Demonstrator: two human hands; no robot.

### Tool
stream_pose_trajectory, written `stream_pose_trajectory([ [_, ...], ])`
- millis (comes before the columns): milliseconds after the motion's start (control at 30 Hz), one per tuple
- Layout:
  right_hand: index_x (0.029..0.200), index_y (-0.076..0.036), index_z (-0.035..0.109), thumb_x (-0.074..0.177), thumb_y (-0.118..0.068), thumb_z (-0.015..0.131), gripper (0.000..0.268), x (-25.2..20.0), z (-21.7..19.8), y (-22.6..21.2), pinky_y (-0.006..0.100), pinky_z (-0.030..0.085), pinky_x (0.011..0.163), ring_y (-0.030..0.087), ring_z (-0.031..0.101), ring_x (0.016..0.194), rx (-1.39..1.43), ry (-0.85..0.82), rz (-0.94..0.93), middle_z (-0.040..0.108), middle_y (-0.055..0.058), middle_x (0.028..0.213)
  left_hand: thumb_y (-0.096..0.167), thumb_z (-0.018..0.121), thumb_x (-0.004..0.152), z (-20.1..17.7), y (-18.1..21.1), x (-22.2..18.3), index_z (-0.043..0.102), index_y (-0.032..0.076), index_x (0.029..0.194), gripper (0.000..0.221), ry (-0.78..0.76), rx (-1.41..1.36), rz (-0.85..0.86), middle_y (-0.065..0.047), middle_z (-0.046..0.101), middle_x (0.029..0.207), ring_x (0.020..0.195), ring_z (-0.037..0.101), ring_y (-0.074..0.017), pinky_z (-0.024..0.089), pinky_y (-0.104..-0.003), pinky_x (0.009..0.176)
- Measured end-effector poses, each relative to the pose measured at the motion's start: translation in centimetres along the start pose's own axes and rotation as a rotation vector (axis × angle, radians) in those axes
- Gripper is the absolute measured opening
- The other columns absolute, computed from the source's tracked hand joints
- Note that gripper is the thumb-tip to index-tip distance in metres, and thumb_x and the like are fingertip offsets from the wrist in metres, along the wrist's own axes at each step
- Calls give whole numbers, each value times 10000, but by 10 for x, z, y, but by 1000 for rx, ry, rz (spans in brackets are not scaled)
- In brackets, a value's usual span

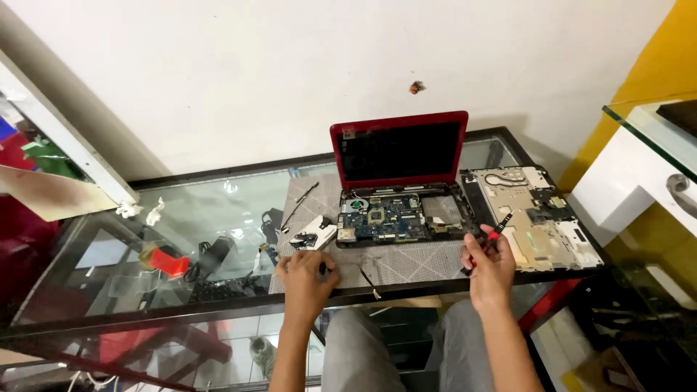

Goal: Disassembling a laptop to remove internal components like the hard drive and motherboard using a screwdriver.

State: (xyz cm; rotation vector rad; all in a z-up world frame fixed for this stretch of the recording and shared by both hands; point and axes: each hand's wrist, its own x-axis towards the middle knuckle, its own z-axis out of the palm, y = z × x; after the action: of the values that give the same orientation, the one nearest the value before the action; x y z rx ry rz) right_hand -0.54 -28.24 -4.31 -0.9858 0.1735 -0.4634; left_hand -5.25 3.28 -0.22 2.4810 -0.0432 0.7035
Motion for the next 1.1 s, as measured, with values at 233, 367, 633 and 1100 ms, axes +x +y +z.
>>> stream_pose_trajectory([
  [233,1236,-16,542,915,46,718,372,0,-7,5,235,363,467,165,519,606,-176,35,28,502,102,884,133,858,726,-17,-35,22,704,246,749,192,196,-32,30,90,749,807,959,659,-176,403,-405,989],
  [367,1217,37,584,895,62,701,343,-17,12,-2,262,409,436,188,550,568,-365,80,-82,533,138,820,179,835,817,-24,-45,35,736,228,847,115,212,56,-81,67,760,832,951,685,-201,457,-430,969],
  [633,1021,-224,774,821,-124,766,224,-29,11,23,300,481,488,216,690,568,-789,254,-195,655,58,573,212,776,846,-47,-21,65,724,198,1105,265,-57,119,-102,-53,717,1162,1148,644,-319,477,-596,996],
  [1100,1391,-61,642,841,-44,607,551,55,49,24,494,524,922,412,626,1108,-1293,-286,-477,618,190,1165,276,673,990,-1,67,195,682,243,1234,246,36,122,489,-11,674,1135,1163,623,-263,478,-506,1005],
])
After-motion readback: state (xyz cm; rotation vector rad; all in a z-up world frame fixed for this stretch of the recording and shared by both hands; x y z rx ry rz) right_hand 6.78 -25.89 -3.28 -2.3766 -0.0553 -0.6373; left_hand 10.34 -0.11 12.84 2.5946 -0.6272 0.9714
